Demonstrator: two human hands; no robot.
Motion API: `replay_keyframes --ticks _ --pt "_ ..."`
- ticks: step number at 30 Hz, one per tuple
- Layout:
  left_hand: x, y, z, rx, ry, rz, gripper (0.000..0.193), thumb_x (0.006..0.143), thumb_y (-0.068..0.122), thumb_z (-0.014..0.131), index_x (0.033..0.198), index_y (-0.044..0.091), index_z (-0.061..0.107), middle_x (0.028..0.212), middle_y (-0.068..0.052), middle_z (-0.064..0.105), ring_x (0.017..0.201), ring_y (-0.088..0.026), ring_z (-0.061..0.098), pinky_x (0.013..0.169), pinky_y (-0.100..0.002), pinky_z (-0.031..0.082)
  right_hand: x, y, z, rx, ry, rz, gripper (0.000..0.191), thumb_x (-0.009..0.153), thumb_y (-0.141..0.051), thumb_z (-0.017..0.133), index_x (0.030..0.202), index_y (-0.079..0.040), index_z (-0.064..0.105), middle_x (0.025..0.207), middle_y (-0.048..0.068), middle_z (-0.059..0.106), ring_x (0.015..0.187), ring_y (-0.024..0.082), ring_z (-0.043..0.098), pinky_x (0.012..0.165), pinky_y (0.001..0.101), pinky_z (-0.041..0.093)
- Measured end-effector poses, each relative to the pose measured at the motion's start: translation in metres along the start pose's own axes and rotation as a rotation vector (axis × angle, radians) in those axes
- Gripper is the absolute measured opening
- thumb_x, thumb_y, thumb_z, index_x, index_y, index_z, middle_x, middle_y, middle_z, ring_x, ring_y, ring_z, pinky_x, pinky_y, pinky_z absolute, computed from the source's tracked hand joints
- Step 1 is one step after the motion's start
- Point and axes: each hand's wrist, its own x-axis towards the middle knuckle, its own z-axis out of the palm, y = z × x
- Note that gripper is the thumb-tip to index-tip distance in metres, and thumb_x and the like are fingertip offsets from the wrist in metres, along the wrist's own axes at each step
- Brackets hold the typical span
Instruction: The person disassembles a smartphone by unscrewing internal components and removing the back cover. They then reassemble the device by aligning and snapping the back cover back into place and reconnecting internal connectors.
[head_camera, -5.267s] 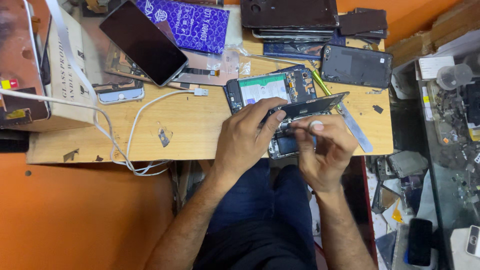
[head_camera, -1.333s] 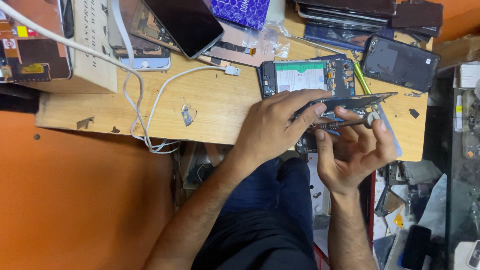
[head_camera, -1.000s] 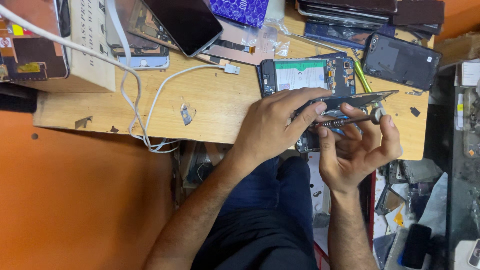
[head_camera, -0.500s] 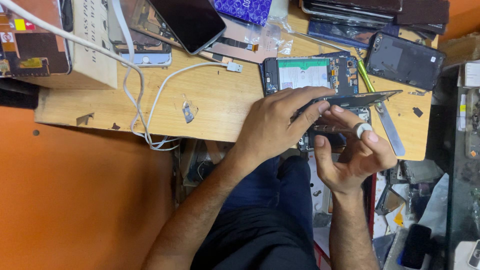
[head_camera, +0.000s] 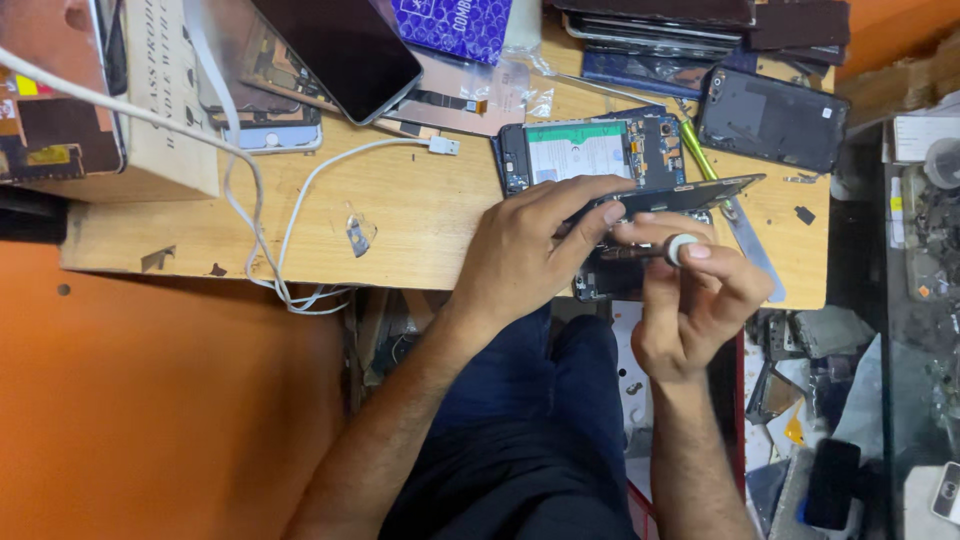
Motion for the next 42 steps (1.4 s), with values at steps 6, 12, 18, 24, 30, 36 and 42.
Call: replay_keyframes --ticks 6,12,18,24,30,36,42 --pt "0.003 0.004 0.001 0.019 0.011 0.03 0.025 0.105 0.028 0.064 0.124 0.013 0.072 0.113 -0.008 0.078 0.103 -0.023 0.078 0.086 -0.034 0.063 0.005 -0.004 0.002 0.162 0.025 0.1 0.025 0.111 -0.001 0.053 0.128 -0.012 0.038 0.112 0.016 0.065 0.1 0.025 0.069 0.095 0.0348 0.058" --pt "0.004 0.007 0.004 0.01 0.016 0.044 0.025 0.106 0.026 0.064 0.125 0.012 0.071 0.116 -0.009 0.078 0.105 -0.024 0.078 0.087 -0.034 0.063 0.004 0.001 0.0 0.148 0.06 0.096 0.035 0.112 0.002 0.064 0.132 -0.013 0.04 0.111 0.018 0.064 0.102 0.021 0.07 0.091 0.0346 0.061" --pt "0.005 0.01 0.004 0.009 -0.007 0.029 0.024 0.106 0.026 0.064 0.125 0.012 0.071 0.114 -0.008 0.078 0.103 -0.024 0.078 0.083 -0.034 0.063 0.004 0.001 0.0 0.03 0.132 0.011 0.057 0.097 0.008 0.07 0.129 -0.015 0.03 0.111 0.02 0.053 0.099 0.022 0.062 0.089 0.0364 0.06" --pt "0.005 0.011 0.005 0.014 -0.003 0.05 0.024 0.107 0.024 0.064 0.126 0.012 0.071 0.114 -0.009 0.078 0.101 -0.022 0.079 0.081 -0.032 0.064 0.001 -0.001 0.0 -0.045 0.084 -0.031 0.076 0.088 0.006 0.076 0.138 -0.015 0.023 0.119 0.025 0.052 0.104 0.027 0.065 0.089 0.0358 0.061" --pt "0.006 0.012 0.005 -0.03 -0.017 -0.009 0.025 0.105 0.024 0.064 0.126 0.012 0.07 0.113 -0.01 0.077 0.096 -0.02 0.079 0.074 -0.03 0.065 -0.013 0.005 -0.006 0.0 0.007 0.025 0.072 0.102 0.014 0.058 0.15 -0.022 0.019 0.136 0.025 0.059 0.11 0.03 0.069 0.098 0.0368 0.061" --pt "0.006 0.013 0.006 -0.002 -0.011 0.015 0.024 0.106 0.025 0.063 0.126 0.012 0.071 0.111 -0.01 0.078 0.096 -0.02 0.079 0.077 -0.03 0.065 -0.021 0.012 -0.018 0.103 0.18 0.173 0.076 0.11 0.015 0.064 0.154 -0.021 0.014 0.136 0.022 0.055 0.111 0.028 0.071 0.1 0.0392 0.065" --pt "0.007 0.015 0.008 -0.032 -0.024 -0.034 0.025 0.105 0.024 0.064 0.125 0.013 0.071 0.106 -0.011 0.078 0.092 -0.02 0.079 0.074 -0.03 0.065 -0.011 0.012 -0.042 0.291 0.327 0.341 0.081 0.117 0.009 0.063 0.16 -0.021 0.001 0.136 0.017 0.049 0.114 0.026 0.067 0.097 0.038 0.065"
